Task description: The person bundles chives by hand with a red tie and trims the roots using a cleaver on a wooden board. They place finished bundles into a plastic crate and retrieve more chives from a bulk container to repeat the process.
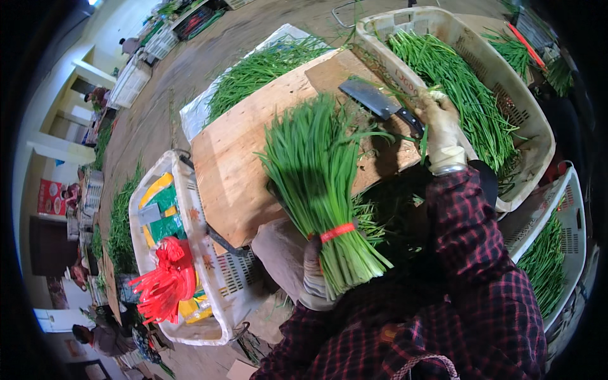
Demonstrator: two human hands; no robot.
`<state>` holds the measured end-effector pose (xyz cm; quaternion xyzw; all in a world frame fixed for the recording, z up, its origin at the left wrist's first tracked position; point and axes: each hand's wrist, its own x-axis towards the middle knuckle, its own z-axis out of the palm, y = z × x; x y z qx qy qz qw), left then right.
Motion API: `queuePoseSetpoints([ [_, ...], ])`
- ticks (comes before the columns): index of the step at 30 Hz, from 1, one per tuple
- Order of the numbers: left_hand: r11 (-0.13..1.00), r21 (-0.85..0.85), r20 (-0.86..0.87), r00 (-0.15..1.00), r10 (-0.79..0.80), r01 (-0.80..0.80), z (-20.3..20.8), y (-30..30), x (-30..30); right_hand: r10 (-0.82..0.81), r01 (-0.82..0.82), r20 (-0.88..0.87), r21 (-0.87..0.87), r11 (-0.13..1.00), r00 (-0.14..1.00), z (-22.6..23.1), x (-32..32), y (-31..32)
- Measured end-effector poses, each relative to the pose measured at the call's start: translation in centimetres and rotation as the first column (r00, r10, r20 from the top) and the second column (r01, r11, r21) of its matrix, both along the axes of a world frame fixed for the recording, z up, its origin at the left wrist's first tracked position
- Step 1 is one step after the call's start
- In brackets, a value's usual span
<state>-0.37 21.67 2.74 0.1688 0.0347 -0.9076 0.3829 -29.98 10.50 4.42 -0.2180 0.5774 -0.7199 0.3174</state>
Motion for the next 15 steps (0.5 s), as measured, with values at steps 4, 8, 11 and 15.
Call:
queuePoseSetpoints([
  [4,0.985,0.038,-0.039,0.985,0.167,-0.166,-1.2,-3.4,-0.6,0.522,-0.410,-0.530,0.323,0.853,0.668,-0.9,1.3,7.2],
  [8,0.978,-0.164,0.053,0.989,0.140,-0.129,0.9,-5.2,-1.5,0.791,-0.457,-0.579,0.659,0.597,0.198,-0.6,4.0,13.6],
  [11,0.985,-0.131,0.000,0.994,0.113,-0.112,-0.7,-5.8,-1.0,0.692,-0.538,-0.228,0.482,0.691,0.685,1.5,4.7,14.3],
  [15,0.977,-0.195,0.029,0.995,0.093,-0.086,-0.1,-6.1,-1.5,0.641,-0.605,-0.108,0.245,0.758,0.760,2.5,5.4,13.3],
])
